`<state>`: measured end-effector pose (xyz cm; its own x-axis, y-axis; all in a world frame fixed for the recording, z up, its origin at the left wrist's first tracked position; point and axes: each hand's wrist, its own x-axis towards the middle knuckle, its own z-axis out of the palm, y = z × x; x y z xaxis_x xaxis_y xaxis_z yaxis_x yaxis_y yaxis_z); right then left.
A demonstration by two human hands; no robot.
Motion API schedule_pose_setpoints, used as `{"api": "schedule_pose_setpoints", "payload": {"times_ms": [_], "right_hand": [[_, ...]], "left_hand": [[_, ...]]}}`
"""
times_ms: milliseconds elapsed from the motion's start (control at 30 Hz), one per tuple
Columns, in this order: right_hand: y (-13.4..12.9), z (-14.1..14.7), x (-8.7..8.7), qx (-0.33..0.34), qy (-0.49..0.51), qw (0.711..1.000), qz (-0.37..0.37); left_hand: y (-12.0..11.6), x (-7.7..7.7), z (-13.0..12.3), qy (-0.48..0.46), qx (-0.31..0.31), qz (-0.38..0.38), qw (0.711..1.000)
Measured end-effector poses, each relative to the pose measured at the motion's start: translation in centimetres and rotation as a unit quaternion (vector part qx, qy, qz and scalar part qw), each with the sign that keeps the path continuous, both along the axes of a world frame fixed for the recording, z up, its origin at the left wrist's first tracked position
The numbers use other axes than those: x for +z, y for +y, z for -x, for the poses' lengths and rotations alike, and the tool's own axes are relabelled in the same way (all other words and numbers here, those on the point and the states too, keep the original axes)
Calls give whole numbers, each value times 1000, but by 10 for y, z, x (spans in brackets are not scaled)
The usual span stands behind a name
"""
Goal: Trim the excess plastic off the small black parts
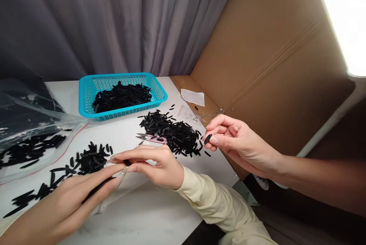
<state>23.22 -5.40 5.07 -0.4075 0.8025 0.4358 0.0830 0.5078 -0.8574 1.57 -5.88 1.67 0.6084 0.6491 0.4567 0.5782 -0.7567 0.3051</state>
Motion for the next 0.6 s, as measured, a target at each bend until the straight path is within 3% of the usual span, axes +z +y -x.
{"api": "schedule_pose_setpoints", "payload": {"times_ms": [33,233,333,433,600], "right_hand": [[0,0,-1,-14,-7,1000,-21],[1,-3,-3,-68,-24,994,-87],[1,-8,4,-84,25,995,-47],[2,-13,11,-41,129,991,23],[2,-13,12,20,206,974,90]], "left_hand": [[2,5,-2,20,-40,29,999],[7,21,-11,-14,-29,88,996],[9,19,-13,-11,-48,87,995],[12,19,-12,-12,-45,92,995],[15,37,-13,-39,-19,37,998]]}}
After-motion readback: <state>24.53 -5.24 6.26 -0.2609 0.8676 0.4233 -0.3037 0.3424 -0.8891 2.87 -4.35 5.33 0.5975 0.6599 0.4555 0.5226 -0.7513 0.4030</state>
